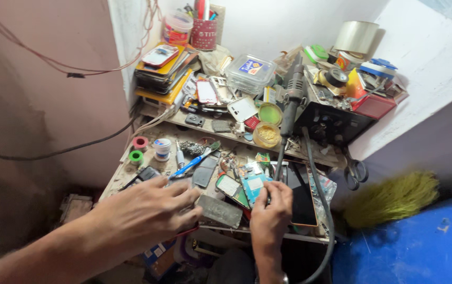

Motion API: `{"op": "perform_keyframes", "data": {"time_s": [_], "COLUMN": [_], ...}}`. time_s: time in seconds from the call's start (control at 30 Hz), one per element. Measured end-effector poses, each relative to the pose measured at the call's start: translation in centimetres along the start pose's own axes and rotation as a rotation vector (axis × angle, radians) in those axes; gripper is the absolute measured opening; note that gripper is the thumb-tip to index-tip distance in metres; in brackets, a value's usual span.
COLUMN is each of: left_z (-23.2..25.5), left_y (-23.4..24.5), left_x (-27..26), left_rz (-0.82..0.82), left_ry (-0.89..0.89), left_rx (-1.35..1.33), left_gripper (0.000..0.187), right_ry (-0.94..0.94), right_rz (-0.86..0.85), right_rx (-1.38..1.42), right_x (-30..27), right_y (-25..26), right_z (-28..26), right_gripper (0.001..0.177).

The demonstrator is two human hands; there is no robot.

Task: The person sits at a cluttered workbench and handles several mobile phones and circuit boards. They pick up a red phone, press its buttons, and then use a screwdriver to remove screws from a black phone. The person continues to manipulate the phone and tools throughout the clip.

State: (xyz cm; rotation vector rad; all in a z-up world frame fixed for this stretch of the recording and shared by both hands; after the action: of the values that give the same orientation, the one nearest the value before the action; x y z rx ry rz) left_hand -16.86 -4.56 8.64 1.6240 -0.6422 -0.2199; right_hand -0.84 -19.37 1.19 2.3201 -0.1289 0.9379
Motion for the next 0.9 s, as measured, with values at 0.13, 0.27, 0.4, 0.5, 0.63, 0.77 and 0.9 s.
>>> {"op": "perform_keyframes", "data": {"time_s": [0.13, 0.27, 0.4, 0.5, 0.63, 0.77, 0.9], "left_z": [-0.6, -1.2, -0.9, -0.2, 1.9, 4.8, 7.8], "left_y": [-1.2, -2.8, -3.2, -4.1, -5.0, -4.0, -5.3], "left_x": [-0.5, 0.1, 1.0, 1.3, 2.2, 2.6, 1.6], "left_rz": [0.025, -0.073, -0.081, -0.149, -0.15, 0.049, -0.049], "left_ry": [0.008, 0.026, 0.02, 0.002, -0.062, -0.075, -0.161], "left_rx": [-0.025, -0.058, -0.059, -0.054, -0.027, 0.003, -0.122], "left_gripper": [0.042, 0.047, 0.046, 0.047, 0.032, 0.028, 0.023], "right_ry": [0.073, 0.117, 0.141, -0.191, -0.598, -1.041, -1.235], "right_rz": [-0.068, -0.198, -0.154, -0.322, -0.781, -0.85, -0.661], "right_rx": [-0.085, -0.303, -0.276, 0.1, 1.147, 1.583, 1.677], "right_x": [0.4, 1.0, 1.2, -0.9, -8.2, -14.3, -16.5], "right_y": [-0.9, -2.3, -0.8, -0.8, -5.4, -7.5, -7.0], "right_z": [-1.9, -3.3, -4.5, -1.6, -2.2, -1.8, -0.9], "right_gripper": [0.013, 0.011, 0.015, 0.025, 0.069, 0.069, 0.045]}}
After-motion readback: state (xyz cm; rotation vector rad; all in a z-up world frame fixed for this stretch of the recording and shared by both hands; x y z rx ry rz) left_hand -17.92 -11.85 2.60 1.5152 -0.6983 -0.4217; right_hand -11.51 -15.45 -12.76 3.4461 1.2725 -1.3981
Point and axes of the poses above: each hand's wrist, its own x-axis towards the middle knuckle, its own y-axis out of the back of the hand, z = x × y, the point moved 10 cm from there along x, towards the middle knuckle, and after that the axes turned 1 degree about x, right-handed, at the moved point
